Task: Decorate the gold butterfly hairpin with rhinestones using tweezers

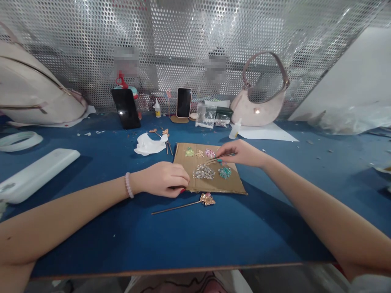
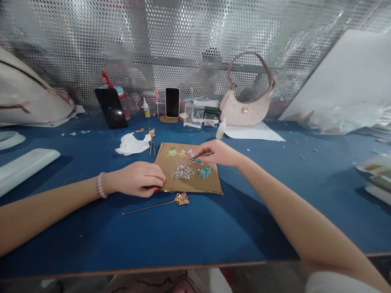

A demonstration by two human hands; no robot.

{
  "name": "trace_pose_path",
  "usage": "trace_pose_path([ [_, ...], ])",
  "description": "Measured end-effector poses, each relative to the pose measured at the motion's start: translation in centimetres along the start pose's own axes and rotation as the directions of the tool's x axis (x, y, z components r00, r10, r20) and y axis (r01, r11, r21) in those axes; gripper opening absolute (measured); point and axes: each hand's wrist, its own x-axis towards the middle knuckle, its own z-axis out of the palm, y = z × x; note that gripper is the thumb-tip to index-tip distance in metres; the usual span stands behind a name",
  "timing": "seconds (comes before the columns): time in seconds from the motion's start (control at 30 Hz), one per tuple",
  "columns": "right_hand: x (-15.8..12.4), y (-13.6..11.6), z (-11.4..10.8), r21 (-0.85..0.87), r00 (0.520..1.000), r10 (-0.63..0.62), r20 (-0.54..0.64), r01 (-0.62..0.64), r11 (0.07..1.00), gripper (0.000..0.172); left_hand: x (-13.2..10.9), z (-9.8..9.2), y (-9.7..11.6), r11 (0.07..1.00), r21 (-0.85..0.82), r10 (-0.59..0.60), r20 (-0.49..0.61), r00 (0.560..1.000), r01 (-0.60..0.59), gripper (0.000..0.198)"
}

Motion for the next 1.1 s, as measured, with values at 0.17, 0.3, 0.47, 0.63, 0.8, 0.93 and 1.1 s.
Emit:
trace_pose_path([
  [0.17,0.07,0.42,0.25,-0.030,1.000,-0.020,-0.022,0.020,0.999,0.017,-0.03,-0.05,-0.08,1.000,-0.001,-0.003,0.009,1.000,0.003,0.017],
  [0.3,0.25,0.70,0.24,-0.092,0.996,-0.069,-0.049,0.064,0.994,0.016,0.01,-0.05,-0.07,1.000,-0.003,-0.002,0.006,1.000,0.002,0.016],
  [0.47,0.32,0.38,0.19,-0.125,0.989,-0.129,-0.072,0.119,0.985,0.014,0.06,-0.10,0.00,1.000,-0.007,0.002,-0.003,1.000,-0.002,0.016],
  [0.63,0.23,0.25,0.39,-0.061,0.997,-0.026,-0.067,0.021,0.998,0.016,0.06,-0.04,-0.01,1.000,0.003,-0.002,0.003,1.000,0.002,0.017],
  [0.8,0.25,0.35,0.52,-0.052,0.996,-0.016,-0.085,0.011,0.999,0.017,0.06,-0.02,-0.03,1.000,0.008,-0.001,0.006,1.000,0.001,0.017],
  [0.93,0.27,0.47,0.56,-0.061,0.995,-0.010,-0.099,0.004,0.998,0.018,0.01,-0.04,-0.08,1.000,0.005,-0.001,0.002,1.000,0.001,0.017],
  [1.1,0.17,0.38,0.55,-0.051,0.995,-0.017,-0.097,0.012,0.999,0.017,0.01,0.02,-0.05,1.000,0.001,-0.005,0.012,1.000,0.005,0.017],
])
